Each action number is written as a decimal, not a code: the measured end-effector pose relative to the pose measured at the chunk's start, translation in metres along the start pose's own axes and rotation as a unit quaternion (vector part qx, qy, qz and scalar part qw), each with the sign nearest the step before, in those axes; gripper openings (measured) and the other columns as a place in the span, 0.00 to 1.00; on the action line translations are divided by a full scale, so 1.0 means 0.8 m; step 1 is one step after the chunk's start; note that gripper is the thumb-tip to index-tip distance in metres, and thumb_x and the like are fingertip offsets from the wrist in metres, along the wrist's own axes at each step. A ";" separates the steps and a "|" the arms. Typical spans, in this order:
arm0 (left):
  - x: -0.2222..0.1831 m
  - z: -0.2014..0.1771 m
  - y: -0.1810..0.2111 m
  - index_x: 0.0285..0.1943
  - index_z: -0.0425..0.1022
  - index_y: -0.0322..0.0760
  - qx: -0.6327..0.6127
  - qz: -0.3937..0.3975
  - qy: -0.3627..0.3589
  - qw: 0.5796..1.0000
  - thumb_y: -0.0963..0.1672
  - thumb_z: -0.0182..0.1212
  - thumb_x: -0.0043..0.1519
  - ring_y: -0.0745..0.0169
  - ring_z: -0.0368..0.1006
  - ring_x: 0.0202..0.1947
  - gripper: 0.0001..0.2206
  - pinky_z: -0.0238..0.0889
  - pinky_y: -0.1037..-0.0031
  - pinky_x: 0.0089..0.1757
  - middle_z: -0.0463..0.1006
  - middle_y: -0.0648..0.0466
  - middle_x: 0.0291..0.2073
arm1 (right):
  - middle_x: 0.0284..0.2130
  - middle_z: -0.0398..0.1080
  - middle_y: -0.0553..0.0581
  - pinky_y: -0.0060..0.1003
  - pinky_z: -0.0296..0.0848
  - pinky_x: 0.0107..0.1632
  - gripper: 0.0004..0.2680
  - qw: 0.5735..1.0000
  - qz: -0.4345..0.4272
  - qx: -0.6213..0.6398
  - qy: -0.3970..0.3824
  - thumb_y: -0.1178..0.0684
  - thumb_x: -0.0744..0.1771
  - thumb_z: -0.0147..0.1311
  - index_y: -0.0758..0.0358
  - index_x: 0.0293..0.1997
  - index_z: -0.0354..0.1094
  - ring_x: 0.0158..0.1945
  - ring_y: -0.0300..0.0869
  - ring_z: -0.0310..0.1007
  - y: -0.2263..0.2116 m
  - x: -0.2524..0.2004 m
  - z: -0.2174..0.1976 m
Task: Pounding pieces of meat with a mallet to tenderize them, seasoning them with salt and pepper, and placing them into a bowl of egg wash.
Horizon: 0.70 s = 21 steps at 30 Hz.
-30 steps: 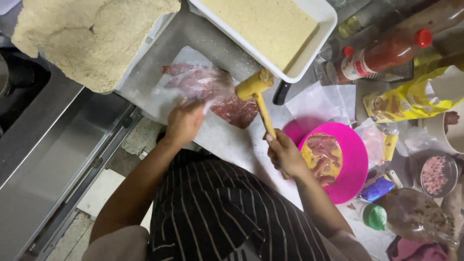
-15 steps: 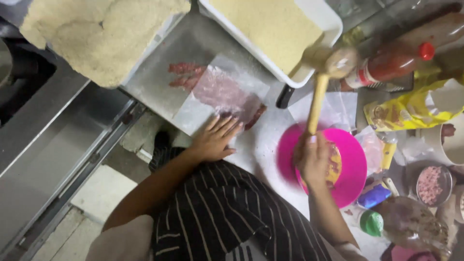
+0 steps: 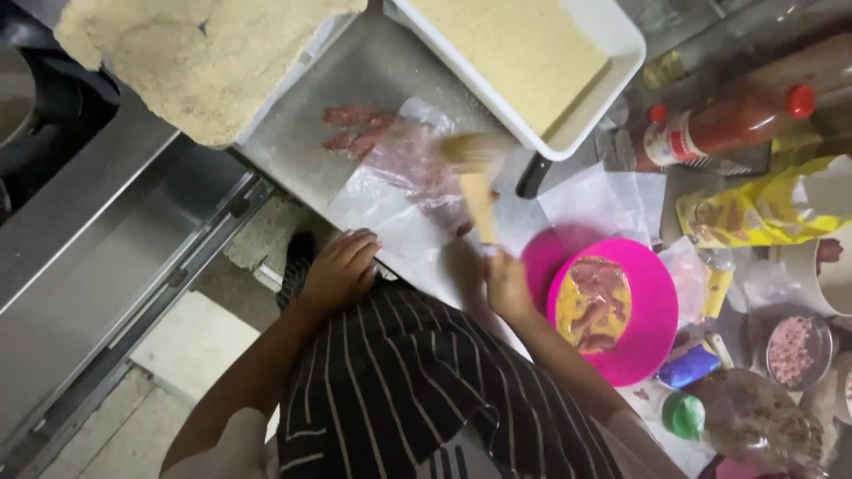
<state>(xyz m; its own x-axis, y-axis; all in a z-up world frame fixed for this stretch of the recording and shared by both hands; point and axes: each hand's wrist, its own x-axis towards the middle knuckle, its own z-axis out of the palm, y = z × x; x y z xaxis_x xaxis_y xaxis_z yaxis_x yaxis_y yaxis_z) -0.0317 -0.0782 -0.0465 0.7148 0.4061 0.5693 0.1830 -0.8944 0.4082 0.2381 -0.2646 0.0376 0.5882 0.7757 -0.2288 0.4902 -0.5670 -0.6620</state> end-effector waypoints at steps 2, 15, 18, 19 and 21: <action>0.000 0.001 -0.005 0.57 0.77 0.38 0.009 -0.005 -0.004 1.000 0.51 0.57 0.66 0.51 0.74 0.59 0.18 0.65 0.59 0.62 0.78 0.49 0.56 | 0.32 0.77 0.71 0.59 0.75 0.49 0.24 0.986 0.087 -0.100 -0.099 0.33 0.74 0.34 0.61 0.40 0.75 0.46 0.66 0.78 -0.008 0.000 0.001; -0.001 -0.007 0.005 0.53 0.78 0.38 0.035 0.022 0.008 0.999 0.48 0.56 0.67 0.51 0.77 0.55 0.13 0.67 0.58 0.59 0.80 0.50 0.52 | 0.23 0.73 0.70 0.55 0.70 0.41 0.23 0.994 0.096 -0.037 -0.030 0.41 0.74 0.35 0.67 0.28 0.72 0.34 0.61 0.73 0.008 -0.063 -0.016; 0.014 -0.008 -0.001 0.53 0.78 0.38 0.032 0.023 0.006 0.999 0.48 0.56 0.67 0.50 0.77 0.54 0.13 0.68 0.58 0.58 0.81 0.49 0.51 | 0.25 0.75 0.69 0.58 0.71 0.45 0.23 0.987 0.134 -0.069 -0.056 0.37 0.73 0.39 0.66 0.31 0.73 0.38 0.64 0.77 -0.010 -0.064 -0.041; 0.007 -0.015 0.005 0.52 0.78 0.38 0.026 0.020 -0.006 0.999 0.48 0.56 0.67 0.50 0.77 0.54 0.13 0.68 0.58 0.58 0.81 0.50 0.50 | 0.21 0.73 0.68 0.57 0.69 0.40 0.21 0.990 0.130 -0.054 -0.029 0.39 0.72 0.43 0.67 0.29 0.71 0.32 0.62 0.76 -0.025 -0.082 -0.051; 0.003 -0.017 0.005 0.53 0.78 0.38 0.024 0.019 -0.010 0.999 0.49 0.56 0.67 0.50 0.77 0.54 0.13 0.68 0.57 0.58 0.81 0.50 0.51 | 0.27 0.75 0.70 0.57 0.70 0.47 0.20 0.977 0.186 -0.086 -0.053 0.40 0.73 0.42 0.68 0.33 0.73 0.41 0.63 0.76 0.011 -0.096 -0.033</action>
<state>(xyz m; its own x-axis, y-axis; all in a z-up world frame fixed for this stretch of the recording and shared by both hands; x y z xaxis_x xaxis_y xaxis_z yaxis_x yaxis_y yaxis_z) -0.0382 -0.0779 -0.0338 0.7346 0.3683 0.5698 0.1876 -0.9174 0.3510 0.2146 -0.3364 0.0684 0.6810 0.5261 -0.5094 0.3612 -0.8464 -0.3913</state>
